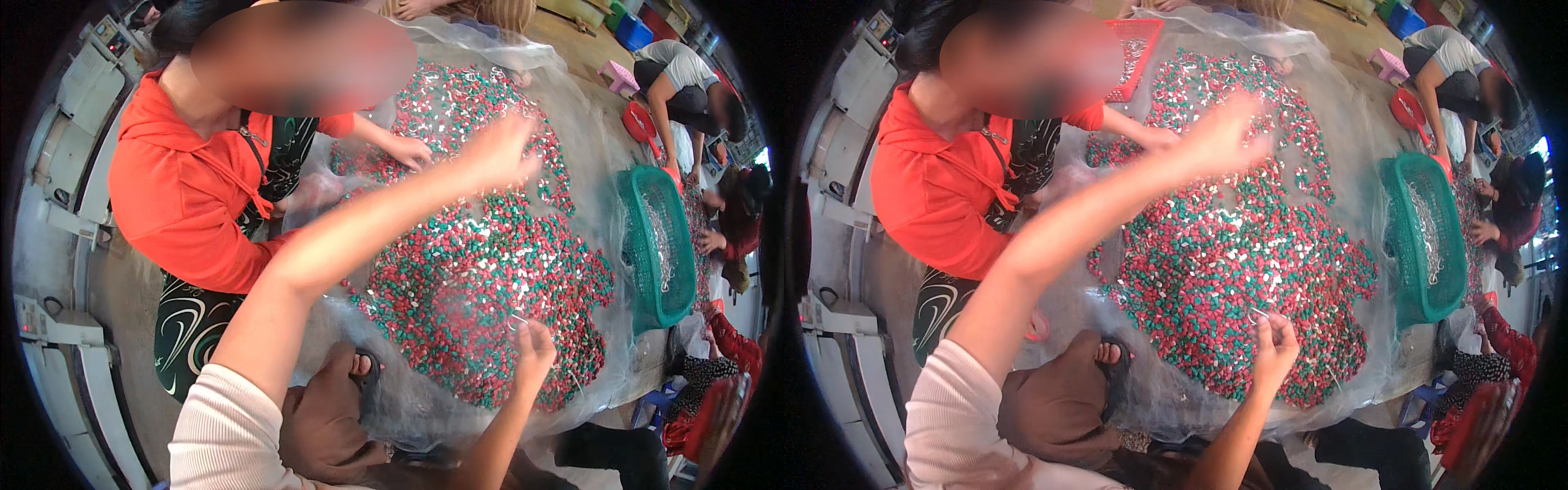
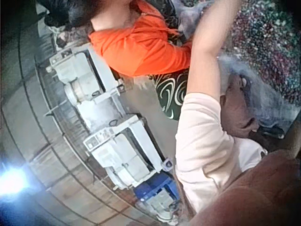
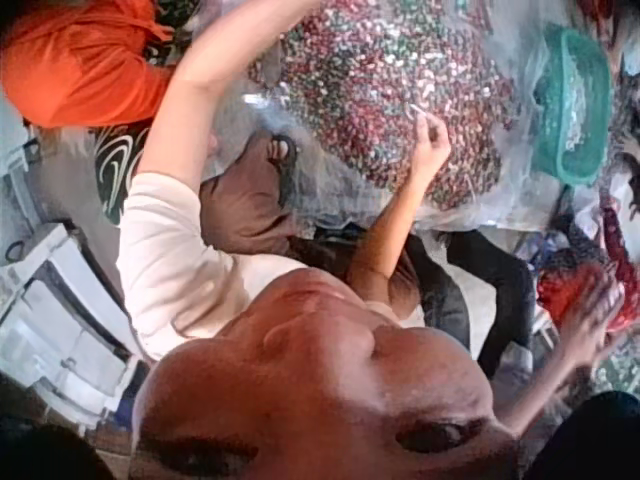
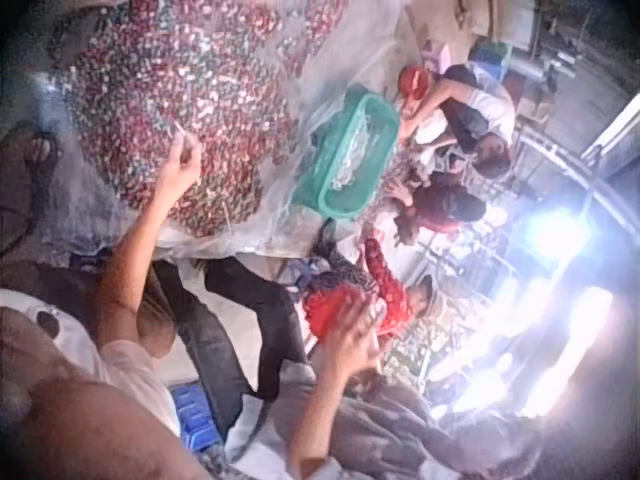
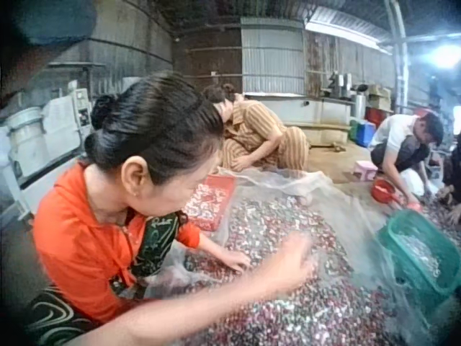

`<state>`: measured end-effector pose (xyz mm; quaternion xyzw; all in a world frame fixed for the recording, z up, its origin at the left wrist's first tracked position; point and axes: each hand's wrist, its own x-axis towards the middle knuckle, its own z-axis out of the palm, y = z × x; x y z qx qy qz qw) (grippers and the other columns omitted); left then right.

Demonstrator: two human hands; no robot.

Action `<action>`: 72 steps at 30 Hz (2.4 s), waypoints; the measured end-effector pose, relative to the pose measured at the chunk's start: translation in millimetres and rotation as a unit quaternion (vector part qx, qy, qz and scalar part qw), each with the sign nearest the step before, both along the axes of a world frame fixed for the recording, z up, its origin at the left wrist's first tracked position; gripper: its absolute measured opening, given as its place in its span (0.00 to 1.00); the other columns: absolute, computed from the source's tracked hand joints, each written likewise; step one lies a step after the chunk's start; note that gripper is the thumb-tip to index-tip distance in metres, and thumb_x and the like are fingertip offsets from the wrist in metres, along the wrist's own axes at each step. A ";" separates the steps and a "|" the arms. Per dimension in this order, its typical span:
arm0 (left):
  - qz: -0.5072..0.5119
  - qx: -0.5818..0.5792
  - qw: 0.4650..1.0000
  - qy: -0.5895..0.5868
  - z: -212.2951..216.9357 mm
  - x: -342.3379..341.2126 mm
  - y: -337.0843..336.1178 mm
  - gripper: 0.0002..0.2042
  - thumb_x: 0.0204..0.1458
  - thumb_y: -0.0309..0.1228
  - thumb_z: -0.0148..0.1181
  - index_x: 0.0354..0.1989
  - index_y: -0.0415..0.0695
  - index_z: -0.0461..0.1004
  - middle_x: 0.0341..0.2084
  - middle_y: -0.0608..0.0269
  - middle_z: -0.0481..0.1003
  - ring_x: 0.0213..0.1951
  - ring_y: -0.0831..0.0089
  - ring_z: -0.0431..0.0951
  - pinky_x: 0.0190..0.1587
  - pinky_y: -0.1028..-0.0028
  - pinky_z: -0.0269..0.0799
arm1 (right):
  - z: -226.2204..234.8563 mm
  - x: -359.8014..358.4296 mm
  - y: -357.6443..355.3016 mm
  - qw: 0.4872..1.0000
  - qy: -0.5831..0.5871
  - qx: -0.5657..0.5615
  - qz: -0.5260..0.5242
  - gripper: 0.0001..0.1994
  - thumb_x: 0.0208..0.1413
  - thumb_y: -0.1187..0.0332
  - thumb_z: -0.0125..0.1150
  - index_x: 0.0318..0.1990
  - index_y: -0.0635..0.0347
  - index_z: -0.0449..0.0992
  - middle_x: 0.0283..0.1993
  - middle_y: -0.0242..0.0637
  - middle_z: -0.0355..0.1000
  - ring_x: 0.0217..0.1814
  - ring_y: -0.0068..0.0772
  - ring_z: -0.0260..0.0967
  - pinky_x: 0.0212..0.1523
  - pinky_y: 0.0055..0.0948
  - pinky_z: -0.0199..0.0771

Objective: The person sits on the floor and sorts small red, green, and white plastic pieces by hand, picking them from a large pile and placing them into separate containers. Other people are also sorting nearby.

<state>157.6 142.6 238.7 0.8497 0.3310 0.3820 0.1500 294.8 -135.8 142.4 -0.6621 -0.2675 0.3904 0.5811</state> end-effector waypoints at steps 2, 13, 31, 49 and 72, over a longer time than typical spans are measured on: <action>0.093 0.058 0.988 -0.111 74.4 -5.2 59.8 0.17 0.40 0.32 0.57 0.38 0.36 0.68 0.38 0.44 0.70 0.43 0.51 0.71 0.46 0.59 0.68 | 1.1 8.1 -2.4 0.999 -0.033 -0.006 -0.010 0.06 0.53 0.72 0.59 0.36 0.65 0.72 0.30 0.31 0.71 0.27 0.18 0.68 0.29 0.18 0.72; 0.271 -0.017 0.928 -0.255 110.2 -82.4 124.3 0.09 0.39 0.30 0.56 0.28 0.39 0.72 0.26 0.51 0.75 0.33 0.61 0.76 0.39 0.67 0.70 | 3.8 0.4 -4.4 1.000 0.002 -0.002 0.009 0.06 0.53 0.73 0.59 0.36 0.65 0.72 0.30 0.30 0.71 0.28 0.17 0.66 0.30 0.17 0.69; 0.182 -0.105 0.943 -0.258 38.6 -47.3 79.8 0.12 0.40 0.30 0.56 0.33 0.39 0.74 0.32 0.53 0.77 0.37 0.61 0.78 0.42 0.68 0.71 | 1.3 0.1 4.2 1.000 -0.018 -0.011 0.015 0.06 0.54 0.73 0.58 0.36 0.65 0.72 0.32 0.32 0.72 0.28 0.18 0.68 0.31 0.18 0.70; -0.214 -0.071 0.943 0.245 -201.4 -20.4 -163.3 0.20 0.52 0.38 0.53 0.53 0.48 0.65 0.60 0.56 0.56 0.65 0.57 0.48 0.62 0.47 0.45 | -22.6 23.1 -13.7 0.995 0.091 -0.012 -0.035 0.08 0.54 0.71 0.58 0.39 0.65 0.71 0.31 0.31 0.71 0.29 0.19 0.68 0.31 0.18 0.71; -0.506 0.154 0.794 0.299 -235.9 34.5 -196.4 0.23 0.51 0.44 0.50 0.57 0.59 0.63 0.64 0.69 0.51 0.68 0.63 0.39 0.66 0.46 0.30 | 85.3 144.6 -36.3 0.916 0.317 0.226 -0.098 0.07 0.54 0.69 0.49 0.39 0.61 0.65 0.33 0.35 0.63 0.35 0.30 0.61 0.35 0.27 0.66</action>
